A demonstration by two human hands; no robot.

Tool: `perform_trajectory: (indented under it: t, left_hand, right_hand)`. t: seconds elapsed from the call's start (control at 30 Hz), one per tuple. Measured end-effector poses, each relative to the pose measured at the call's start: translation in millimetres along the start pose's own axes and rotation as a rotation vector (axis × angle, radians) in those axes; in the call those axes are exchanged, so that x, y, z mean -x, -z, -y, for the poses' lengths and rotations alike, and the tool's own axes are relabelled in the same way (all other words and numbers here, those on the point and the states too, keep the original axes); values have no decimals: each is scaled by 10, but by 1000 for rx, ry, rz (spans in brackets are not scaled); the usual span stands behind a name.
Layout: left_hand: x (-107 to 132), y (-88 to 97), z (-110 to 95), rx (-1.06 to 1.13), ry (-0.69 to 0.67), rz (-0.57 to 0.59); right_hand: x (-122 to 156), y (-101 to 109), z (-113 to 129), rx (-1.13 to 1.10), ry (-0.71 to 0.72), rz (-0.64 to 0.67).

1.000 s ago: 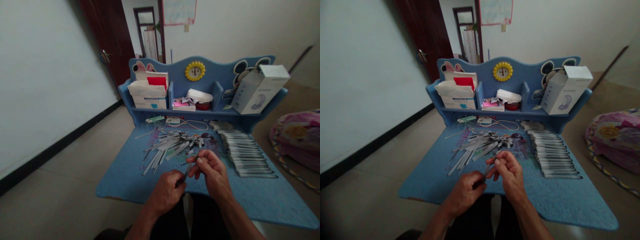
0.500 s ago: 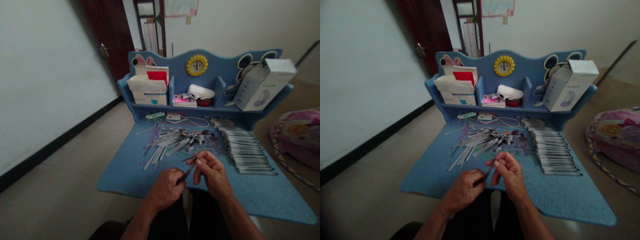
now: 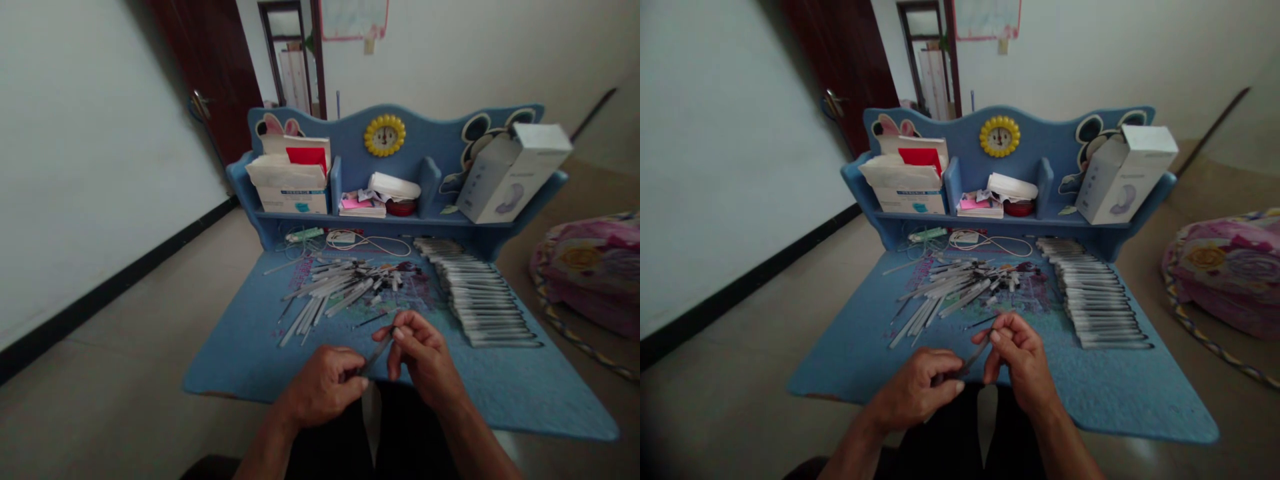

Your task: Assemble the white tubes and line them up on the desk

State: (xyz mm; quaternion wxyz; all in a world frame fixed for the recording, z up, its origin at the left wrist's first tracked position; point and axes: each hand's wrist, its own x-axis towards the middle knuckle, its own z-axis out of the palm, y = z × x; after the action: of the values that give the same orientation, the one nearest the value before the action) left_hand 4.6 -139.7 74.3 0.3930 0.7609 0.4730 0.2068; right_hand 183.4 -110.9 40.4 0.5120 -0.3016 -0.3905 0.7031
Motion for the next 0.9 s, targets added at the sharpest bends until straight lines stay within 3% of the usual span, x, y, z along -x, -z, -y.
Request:
perform_trajectory:
  t: [0.3,0.9]
  left_hand:
    - [-65,36,-24,-82,56,30]
    - [-61,55,-32,-70,104,249]
  right_hand:
    - [-35,41,-65,-46,6,19]
    - [-45,428,122,302,-164,211]
